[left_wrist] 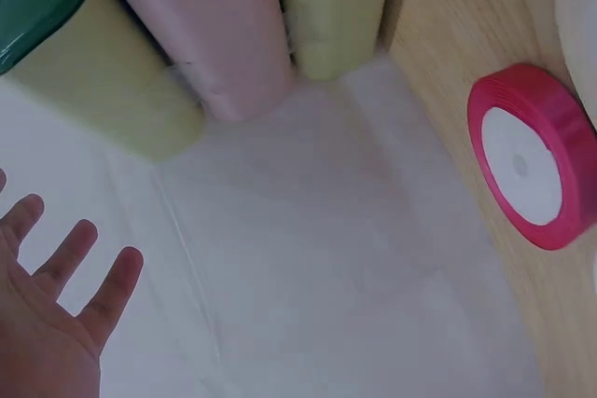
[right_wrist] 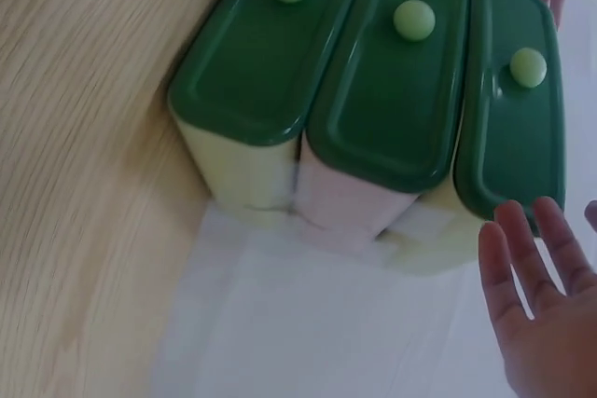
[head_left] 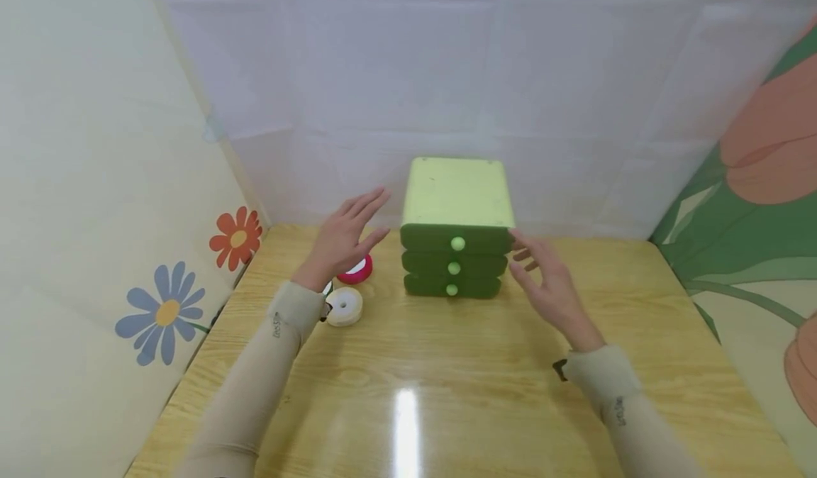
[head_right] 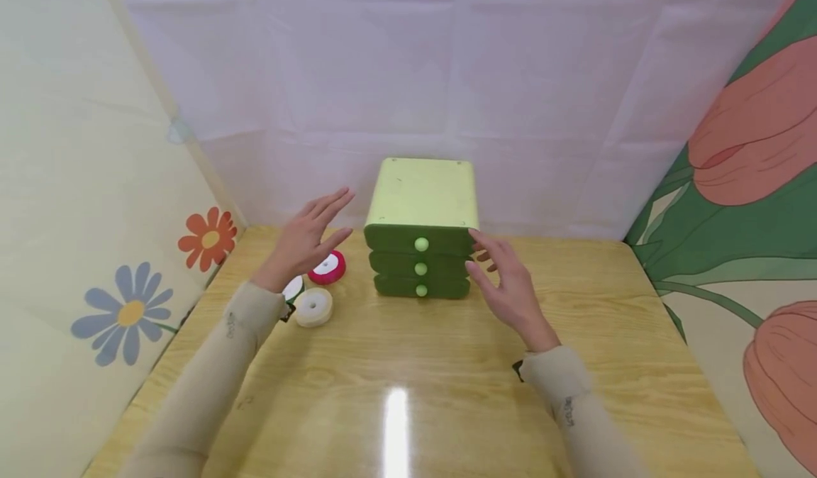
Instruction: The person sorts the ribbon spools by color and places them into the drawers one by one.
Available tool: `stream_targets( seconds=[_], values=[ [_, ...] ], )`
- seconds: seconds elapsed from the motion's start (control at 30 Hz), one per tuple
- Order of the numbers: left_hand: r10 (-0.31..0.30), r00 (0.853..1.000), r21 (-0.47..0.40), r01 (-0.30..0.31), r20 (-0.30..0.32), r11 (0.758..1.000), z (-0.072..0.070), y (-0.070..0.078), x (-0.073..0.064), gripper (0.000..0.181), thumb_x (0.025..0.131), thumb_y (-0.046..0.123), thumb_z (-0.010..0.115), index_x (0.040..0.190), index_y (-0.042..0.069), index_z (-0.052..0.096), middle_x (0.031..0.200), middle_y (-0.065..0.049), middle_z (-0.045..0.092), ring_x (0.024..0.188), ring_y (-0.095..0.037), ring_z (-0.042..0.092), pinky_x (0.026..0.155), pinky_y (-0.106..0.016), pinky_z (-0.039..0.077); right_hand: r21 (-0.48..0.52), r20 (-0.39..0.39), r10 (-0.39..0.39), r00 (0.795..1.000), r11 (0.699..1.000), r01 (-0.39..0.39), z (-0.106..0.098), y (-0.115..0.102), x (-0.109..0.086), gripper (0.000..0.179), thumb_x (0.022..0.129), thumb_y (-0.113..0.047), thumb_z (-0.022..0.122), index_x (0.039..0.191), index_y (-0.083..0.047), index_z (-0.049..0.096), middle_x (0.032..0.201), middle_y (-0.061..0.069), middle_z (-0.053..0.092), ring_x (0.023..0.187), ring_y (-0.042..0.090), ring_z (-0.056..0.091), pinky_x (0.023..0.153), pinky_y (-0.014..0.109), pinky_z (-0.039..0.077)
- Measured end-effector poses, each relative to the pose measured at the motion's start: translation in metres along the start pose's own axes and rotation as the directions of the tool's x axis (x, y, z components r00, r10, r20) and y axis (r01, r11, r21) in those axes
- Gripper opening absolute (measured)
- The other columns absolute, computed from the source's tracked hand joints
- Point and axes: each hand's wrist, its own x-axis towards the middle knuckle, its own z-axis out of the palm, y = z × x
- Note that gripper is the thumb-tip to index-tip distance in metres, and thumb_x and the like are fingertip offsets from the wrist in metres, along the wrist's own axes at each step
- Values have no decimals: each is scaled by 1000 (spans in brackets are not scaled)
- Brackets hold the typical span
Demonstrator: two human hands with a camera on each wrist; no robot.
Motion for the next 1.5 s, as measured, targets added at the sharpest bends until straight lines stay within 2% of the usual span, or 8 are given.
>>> stream_targets(
  seconds=[0.13,0.23,0.4,0.6,0.9,1.23,1.37,1.5],
  values=[
    [-11,1000,-40,12,27,999,3,7,12,65,105,40,55,164,26,31,169,3,33,148,-31,40,116,-59,40,62,21,3,1000,998,-4,8,-5,4,52,100,-3,61,151,-10,52,123,19,67,104,28,64,85,29,55],
    [-35,998,-75,38,46,996,5,10,21,64,106,43,53,165,28,30,171,6,30,150,-31,38,116,-61,39,89,65,27,998,996,-32,14,-10,7,50,102,-6,59,152,-11,51,123,18,68,105,26,65,88,30,55],
    [-49,997,-153,58,66,986,11,12,36,60,108,46,47,164,33,30,171,7,28,153,-29,34,117,-64,35,194,154,80,985,975,-109,26,-11,10,47,108,-11,53,154,-11,48,126,22,68,108,36,70,91,30,58],
    [-46,997,-277,63,68,959,16,14,51,53,110,42,45,161,32,38,170,0,31,155,-27,30,122,-61,29,378,202,112,973,908,-183,39,-7,14,46,110,-13,47,156,-8,43,131,28,65,113,45,68,92,30,60],
    [-52,993,-482,98,108,871,26,12,66,48,110,40,47,157,30,46,165,2,39,151,-20,35,115,-46,45,571,261,164,951,768,-289,51,-9,24,47,112,-22,46,155,-4,40,135,33,61,118,49,65,99,36,59],
    [-58,988,-518,124,141,847,33,12,73,45,110,38,45,153,25,52,165,1,40,150,-25,35,116,-49,43,635,295,189,937,694,-340,66,-8,27,47,112,-26,45,153,-4,41,140,34,58,121,47,66,101,40,58],
    [-65,987,-514,134,149,847,38,10,75,43,110,39,46,149,25,57,165,2,40,151,-24,33,117,-52,40,637,293,214,932,683,-357,71,-11,28,47,111,-26,47,152,-4,42,141,33,58,122,45,65,101,39,58],
    [-92,986,-504,150,138,851,46,7,75,42,109,45,45,146,30,60,164,8,40,151,-21,31,119,-54,36,633,272,234,933,687,-357,77,-14,31,45,110,-25,50,149,-3,45,138,32,60,119,34,70,101,38,58]
  ],
)
